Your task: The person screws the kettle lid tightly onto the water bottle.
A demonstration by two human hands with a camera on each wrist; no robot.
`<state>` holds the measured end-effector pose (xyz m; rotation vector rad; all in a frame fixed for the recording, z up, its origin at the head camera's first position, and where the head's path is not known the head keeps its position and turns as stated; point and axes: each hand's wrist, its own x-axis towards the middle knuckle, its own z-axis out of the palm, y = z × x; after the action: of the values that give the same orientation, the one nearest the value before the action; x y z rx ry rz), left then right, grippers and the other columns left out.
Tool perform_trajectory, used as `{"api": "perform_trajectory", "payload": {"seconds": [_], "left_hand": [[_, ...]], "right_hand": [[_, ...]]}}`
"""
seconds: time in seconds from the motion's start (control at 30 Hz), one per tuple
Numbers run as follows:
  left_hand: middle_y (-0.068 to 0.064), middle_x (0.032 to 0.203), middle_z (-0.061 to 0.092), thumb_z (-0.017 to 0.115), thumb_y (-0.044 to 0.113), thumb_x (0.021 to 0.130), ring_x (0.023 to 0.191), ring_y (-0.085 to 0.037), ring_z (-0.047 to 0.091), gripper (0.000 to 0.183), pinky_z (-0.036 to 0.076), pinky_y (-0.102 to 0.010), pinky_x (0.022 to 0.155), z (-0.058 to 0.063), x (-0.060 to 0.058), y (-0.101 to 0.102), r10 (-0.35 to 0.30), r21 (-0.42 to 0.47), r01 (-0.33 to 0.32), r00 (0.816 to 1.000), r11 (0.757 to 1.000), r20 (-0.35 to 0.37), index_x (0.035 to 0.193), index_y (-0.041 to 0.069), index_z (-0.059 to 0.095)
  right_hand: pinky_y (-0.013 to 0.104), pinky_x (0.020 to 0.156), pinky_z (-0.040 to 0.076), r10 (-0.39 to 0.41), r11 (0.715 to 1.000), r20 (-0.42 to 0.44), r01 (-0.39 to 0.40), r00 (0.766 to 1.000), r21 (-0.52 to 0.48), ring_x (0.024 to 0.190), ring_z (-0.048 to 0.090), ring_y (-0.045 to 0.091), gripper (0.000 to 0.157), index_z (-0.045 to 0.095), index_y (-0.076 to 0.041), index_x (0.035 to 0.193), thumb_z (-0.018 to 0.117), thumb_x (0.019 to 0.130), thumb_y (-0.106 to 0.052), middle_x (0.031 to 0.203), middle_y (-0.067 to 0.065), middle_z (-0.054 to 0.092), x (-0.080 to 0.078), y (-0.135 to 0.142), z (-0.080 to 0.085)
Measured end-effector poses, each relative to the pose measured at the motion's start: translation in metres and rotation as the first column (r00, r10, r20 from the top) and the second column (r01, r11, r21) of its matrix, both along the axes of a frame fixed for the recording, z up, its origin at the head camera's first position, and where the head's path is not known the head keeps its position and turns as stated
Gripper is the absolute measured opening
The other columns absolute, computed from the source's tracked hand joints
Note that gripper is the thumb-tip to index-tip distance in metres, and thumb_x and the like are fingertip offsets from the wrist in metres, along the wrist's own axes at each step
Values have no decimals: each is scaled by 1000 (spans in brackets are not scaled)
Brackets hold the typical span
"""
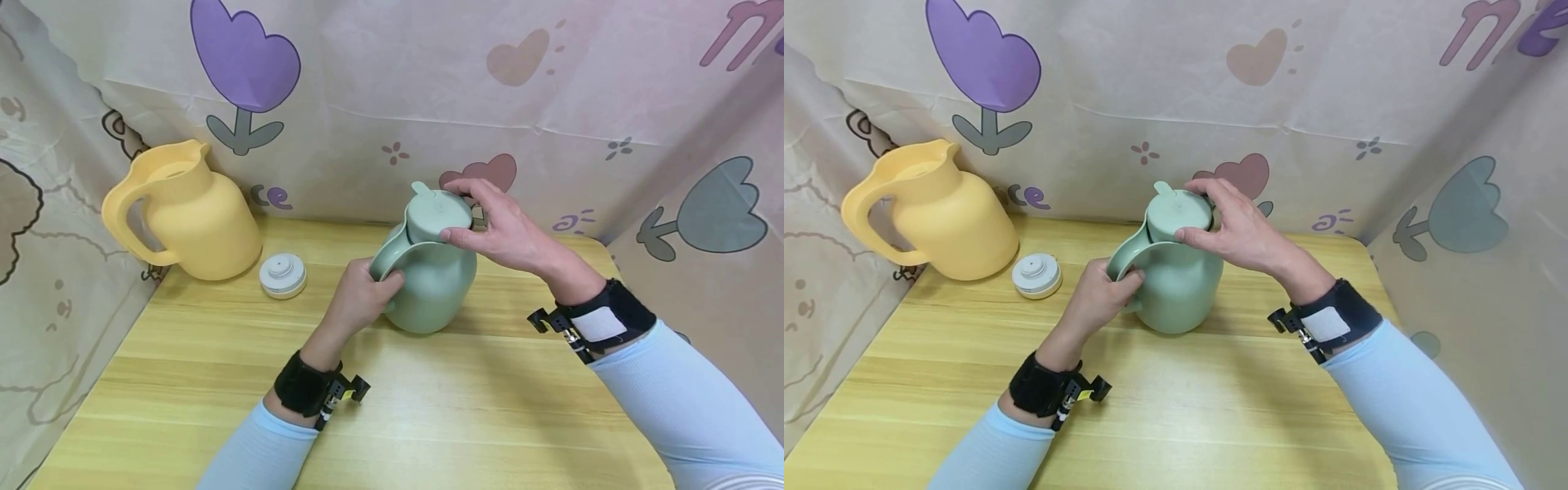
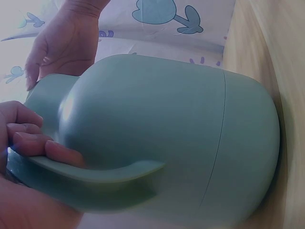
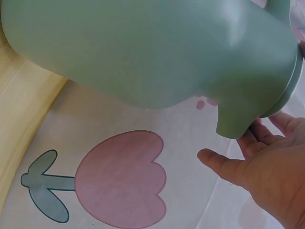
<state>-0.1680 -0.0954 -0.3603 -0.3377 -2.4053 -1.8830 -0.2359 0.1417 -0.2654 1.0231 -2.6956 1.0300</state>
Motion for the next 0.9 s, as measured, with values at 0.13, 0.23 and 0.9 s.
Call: {"api": "perform_trajectory", "payload": {"seconds": [0.13, 0.23, 0.9], "left_hand": [[-10, 71, 59, 63, 25, 86, 75, -24, 57, 31, 50, -38, 69, 1, 0, 0, 3, -6, -3, 1000, 1000, 3, 64, 7, 48], [-11, 72, 60, 63, 25, 85, 76, -24, 57, 31, 51, -40, 71, 1, 0, 0, 1, -6, -1, 1000, 1000, 8, 65, 7, 48], [-10, 76, 62, 63, 24, 86, 78, -24, 58, 30, 53, -43, 74, 1, -1, 0, -3, 5, 2, 1000, 1000, 8, 65, 7, 50]], "right_hand": [[51, 98, 35, 3, 1000, 6, -4, 1000, 3, 116, 42, 18, 63, 45, -20, 137, 70, 84, -43, 136, -2, 45, 1, 0, 0], [52, 98, 35, 8, 1000, 20, -8, 1000, 6, 116, 42, 19, 63, 43, -22, 140, 69, 86, -41, 139, -3, 42, 2, 1, -1], [54, 99, 35, -14, 999, 11, 14, 1000, 36, 118, 38, 18, 64, 43, -20, 139, 69, 85, -44, 137, 3, 40, 3, 0, 1]]}}
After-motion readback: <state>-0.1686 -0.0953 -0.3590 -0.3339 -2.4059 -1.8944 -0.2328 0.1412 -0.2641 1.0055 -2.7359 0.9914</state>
